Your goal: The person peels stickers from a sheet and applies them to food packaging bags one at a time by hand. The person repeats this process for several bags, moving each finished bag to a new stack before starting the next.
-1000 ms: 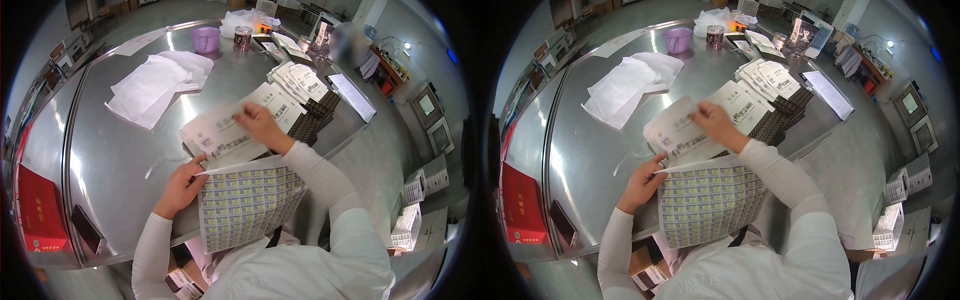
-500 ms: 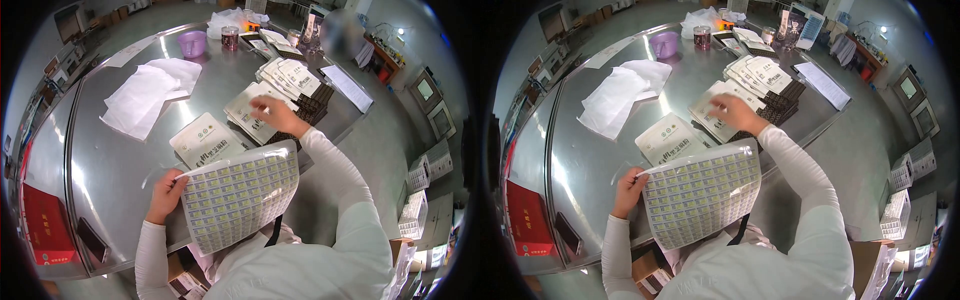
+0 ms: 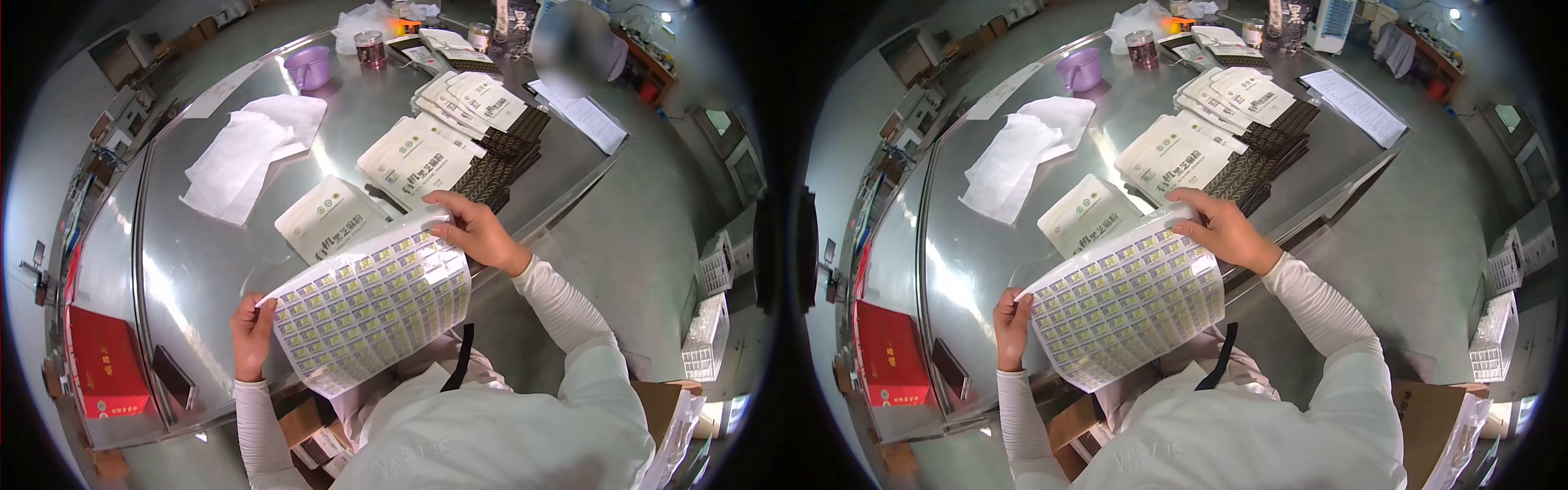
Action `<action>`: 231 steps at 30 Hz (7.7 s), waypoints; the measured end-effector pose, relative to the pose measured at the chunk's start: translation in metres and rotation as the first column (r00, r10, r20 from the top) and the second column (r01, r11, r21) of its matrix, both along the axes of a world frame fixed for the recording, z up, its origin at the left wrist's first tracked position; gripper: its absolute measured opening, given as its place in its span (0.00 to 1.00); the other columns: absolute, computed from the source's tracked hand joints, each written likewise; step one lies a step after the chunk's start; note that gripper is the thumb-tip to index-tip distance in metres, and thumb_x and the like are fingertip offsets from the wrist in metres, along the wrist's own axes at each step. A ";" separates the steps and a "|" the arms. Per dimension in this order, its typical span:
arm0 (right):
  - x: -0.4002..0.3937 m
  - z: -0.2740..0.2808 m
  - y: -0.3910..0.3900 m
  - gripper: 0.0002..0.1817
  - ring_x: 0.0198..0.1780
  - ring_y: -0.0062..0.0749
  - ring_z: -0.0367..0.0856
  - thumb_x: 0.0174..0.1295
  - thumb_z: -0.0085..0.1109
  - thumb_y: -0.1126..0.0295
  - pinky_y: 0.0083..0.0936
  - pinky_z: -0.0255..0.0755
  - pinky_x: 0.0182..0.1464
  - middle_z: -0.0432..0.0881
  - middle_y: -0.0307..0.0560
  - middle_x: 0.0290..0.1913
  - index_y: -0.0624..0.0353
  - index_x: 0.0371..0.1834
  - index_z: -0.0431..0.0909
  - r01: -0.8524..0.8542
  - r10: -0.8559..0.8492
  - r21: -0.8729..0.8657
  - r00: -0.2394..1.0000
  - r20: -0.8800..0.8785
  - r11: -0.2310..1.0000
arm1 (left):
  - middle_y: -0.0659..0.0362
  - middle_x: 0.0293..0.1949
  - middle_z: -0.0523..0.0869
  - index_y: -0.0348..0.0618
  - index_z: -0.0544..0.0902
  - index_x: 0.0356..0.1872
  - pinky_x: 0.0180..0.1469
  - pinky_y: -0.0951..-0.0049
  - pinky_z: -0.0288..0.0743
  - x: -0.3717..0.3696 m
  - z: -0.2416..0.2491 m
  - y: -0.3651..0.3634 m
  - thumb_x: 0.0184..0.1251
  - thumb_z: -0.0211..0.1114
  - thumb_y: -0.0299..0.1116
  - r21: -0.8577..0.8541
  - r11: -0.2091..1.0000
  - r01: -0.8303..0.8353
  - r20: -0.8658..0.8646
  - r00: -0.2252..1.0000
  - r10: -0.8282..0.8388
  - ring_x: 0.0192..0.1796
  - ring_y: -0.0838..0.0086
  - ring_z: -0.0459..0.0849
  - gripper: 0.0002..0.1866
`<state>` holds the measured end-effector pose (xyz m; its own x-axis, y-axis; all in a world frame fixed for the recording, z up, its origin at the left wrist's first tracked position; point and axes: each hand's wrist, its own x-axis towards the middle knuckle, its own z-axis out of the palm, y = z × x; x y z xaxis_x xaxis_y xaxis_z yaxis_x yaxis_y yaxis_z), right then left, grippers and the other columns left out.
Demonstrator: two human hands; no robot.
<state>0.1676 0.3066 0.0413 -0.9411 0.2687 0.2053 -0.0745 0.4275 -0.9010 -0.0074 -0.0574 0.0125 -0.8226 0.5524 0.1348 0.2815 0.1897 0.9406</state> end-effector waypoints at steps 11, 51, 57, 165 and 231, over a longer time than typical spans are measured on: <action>0.012 -0.012 -0.023 0.23 0.34 0.17 0.73 0.58 0.65 0.77 0.17 0.71 0.37 0.81 0.41 0.42 0.59 0.59 0.75 -0.057 0.063 0.039 0.983 -0.173 0.998 | 0.66 0.32 0.82 0.36 0.80 0.39 0.37 0.84 0.68 0.048 0.010 -0.022 0.72 0.61 0.30 0.127 0.973 -0.191 0.147 0.974 0.172 0.34 0.86 0.73 0.07; 0.003 0.026 -0.108 0.09 0.32 0.33 0.76 0.58 0.67 0.70 0.28 0.69 0.36 0.76 0.45 0.34 0.58 0.39 0.79 -0.259 0.282 0.117 0.916 -0.287 0.959 | 0.56 0.31 0.79 0.40 0.79 0.35 0.31 0.70 0.71 0.112 0.070 0.023 0.57 0.71 0.24 -0.190 0.982 -0.003 -0.493 0.865 -0.093 0.29 0.66 0.78 0.09; -0.007 0.024 -0.111 0.11 0.40 0.37 0.74 0.57 0.66 0.72 0.29 0.68 0.45 0.75 0.44 0.36 0.58 0.42 0.77 -0.160 0.250 0.225 0.851 -0.462 0.961 | 0.56 0.29 0.79 0.39 0.79 0.34 0.30 0.72 0.70 0.107 0.069 0.020 0.57 0.71 0.24 -0.202 0.979 -0.022 -0.444 0.893 -0.072 0.27 0.68 0.77 0.07; -0.132 0.018 -0.007 0.19 0.45 0.45 0.79 0.56 0.68 0.70 0.36 0.73 0.52 0.80 0.51 0.47 0.61 0.51 0.77 0.282 -0.021 0.663 0.928 -0.373 0.694 | 0.51 0.26 0.85 0.38 0.84 0.41 0.31 0.71 0.73 -0.016 0.026 0.049 0.62 0.66 0.31 -0.199 0.919 0.340 -0.054 0.933 -0.357 0.24 0.69 0.81 0.09; -0.159 -0.040 -0.073 0.34 0.60 0.54 0.67 0.52 0.70 0.54 0.40 0.68 0.60 0.68 0.58 0.56 0.64 0.57 0.71 0.212 -0.241 0.703 0.969 -0.059 0.679 | 0.41 0.65 0.71 0.37 0.84 0.31 0.47 0.60 0.76 -0.026 0.006 0.056 0.57 0.68 0.33 -0.327 0.894 0.307 -0.190 0.905 -0.381 0.39 0.50 0.83 0.09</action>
